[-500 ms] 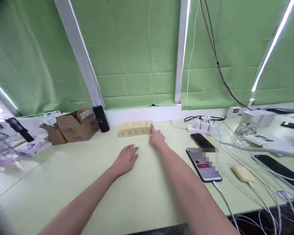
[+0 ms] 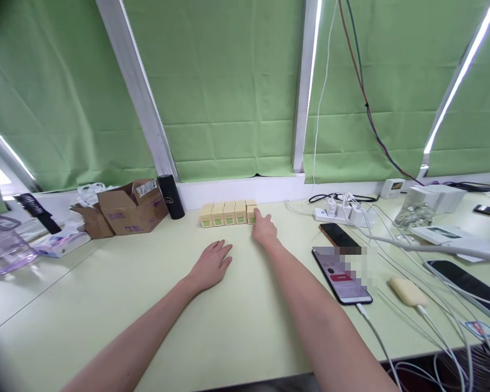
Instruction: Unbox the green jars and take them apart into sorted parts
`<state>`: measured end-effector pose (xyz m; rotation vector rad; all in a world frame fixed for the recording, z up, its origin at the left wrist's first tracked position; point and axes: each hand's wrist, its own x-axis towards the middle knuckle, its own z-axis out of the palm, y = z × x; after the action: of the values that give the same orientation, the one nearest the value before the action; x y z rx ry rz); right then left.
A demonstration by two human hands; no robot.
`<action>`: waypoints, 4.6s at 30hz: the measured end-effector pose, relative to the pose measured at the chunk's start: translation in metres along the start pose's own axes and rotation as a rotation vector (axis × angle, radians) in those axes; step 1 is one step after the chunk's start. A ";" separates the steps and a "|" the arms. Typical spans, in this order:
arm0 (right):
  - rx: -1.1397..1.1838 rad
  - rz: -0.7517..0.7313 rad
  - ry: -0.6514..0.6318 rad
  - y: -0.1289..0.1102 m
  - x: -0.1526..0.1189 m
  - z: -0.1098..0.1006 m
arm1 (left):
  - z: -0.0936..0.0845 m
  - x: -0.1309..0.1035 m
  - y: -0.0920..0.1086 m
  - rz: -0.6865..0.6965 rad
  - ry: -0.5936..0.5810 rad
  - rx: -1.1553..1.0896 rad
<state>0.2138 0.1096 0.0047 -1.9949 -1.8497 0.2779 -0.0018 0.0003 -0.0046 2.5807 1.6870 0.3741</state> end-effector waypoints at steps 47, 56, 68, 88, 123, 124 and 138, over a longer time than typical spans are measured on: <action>0.790 -0.321 -0.089 -0.010 -0.114 0.001 | 0.003 0.006 -0.014 -0.177 0.168 -0.444; 0.761 -0.347 -0.027 -0.007 -0.111 0.005 | 0.006 0.009 -0.016 -0.144 0.148 -0.411; 0.692 -0.320 0.113 -0.005 -0.113 -0.005 | -0.007 0.003 -0.008 -0.190 0.264 -0.443; 0.566 -0.246 0.114 -0.003 -0.110 0.000 | -0.015 -0.003 0.003 -0.290 0.234 -0.334; 0.715 -0.701 0.448 -0.017 -0.136 -0.024 | -0.029 -0.010 0.018 0.320 0.959 0.179; 0.696 -0.715 0.433 -0.018 -0.137 -0.024 | -0.029 -0.011 0.018 0.308 0.956 0.176; 0.445 -0.647 0.209 -0.029 -0.132 -0.029 | -0.028 -0.017 0.023 0.186 0.665 0.117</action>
<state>0.1862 -0.0245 0.0263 -1.0297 -1.9660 0.2451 0.0063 -0.0271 0.0231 2.9059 1.6415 1.3016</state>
